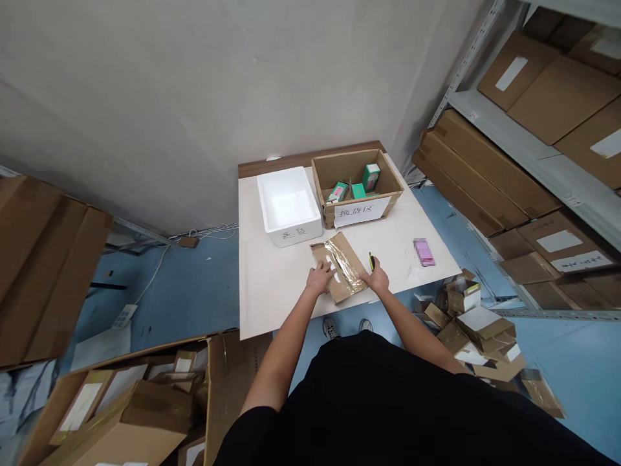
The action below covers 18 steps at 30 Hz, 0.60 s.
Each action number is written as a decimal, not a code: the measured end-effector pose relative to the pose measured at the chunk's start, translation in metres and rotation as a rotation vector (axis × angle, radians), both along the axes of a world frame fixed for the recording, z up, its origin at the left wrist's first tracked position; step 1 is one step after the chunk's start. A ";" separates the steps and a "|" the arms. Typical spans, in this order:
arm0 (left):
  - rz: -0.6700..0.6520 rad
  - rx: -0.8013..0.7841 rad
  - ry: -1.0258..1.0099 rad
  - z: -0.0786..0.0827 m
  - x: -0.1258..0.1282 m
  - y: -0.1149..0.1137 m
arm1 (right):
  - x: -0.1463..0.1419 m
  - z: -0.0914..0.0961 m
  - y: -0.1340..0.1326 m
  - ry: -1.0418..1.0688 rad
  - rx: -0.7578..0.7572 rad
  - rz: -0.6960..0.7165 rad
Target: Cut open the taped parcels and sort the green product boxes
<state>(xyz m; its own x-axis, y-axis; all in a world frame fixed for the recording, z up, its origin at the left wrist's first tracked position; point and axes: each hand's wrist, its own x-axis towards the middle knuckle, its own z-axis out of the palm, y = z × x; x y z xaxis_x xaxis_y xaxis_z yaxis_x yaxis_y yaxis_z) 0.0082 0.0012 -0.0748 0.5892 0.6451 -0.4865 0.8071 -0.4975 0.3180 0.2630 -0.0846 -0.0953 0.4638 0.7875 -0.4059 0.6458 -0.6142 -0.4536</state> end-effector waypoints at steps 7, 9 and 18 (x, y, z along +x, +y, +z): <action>0.360 0.155 0.059 -0.008 0.013 -0.064 | -0.021 0.012 0.093 -0.081 0.019 0.106; 0.406 0.161 0.046 -0.007 0.020 -0.065 | -0.028 0.013 0.108 -0.076 0.040 0.115; 0.055 0.070 -0.078 -0.002 0.013 -0.008 | 0.000 -0.008 0.049 0.433 0.296 -0.163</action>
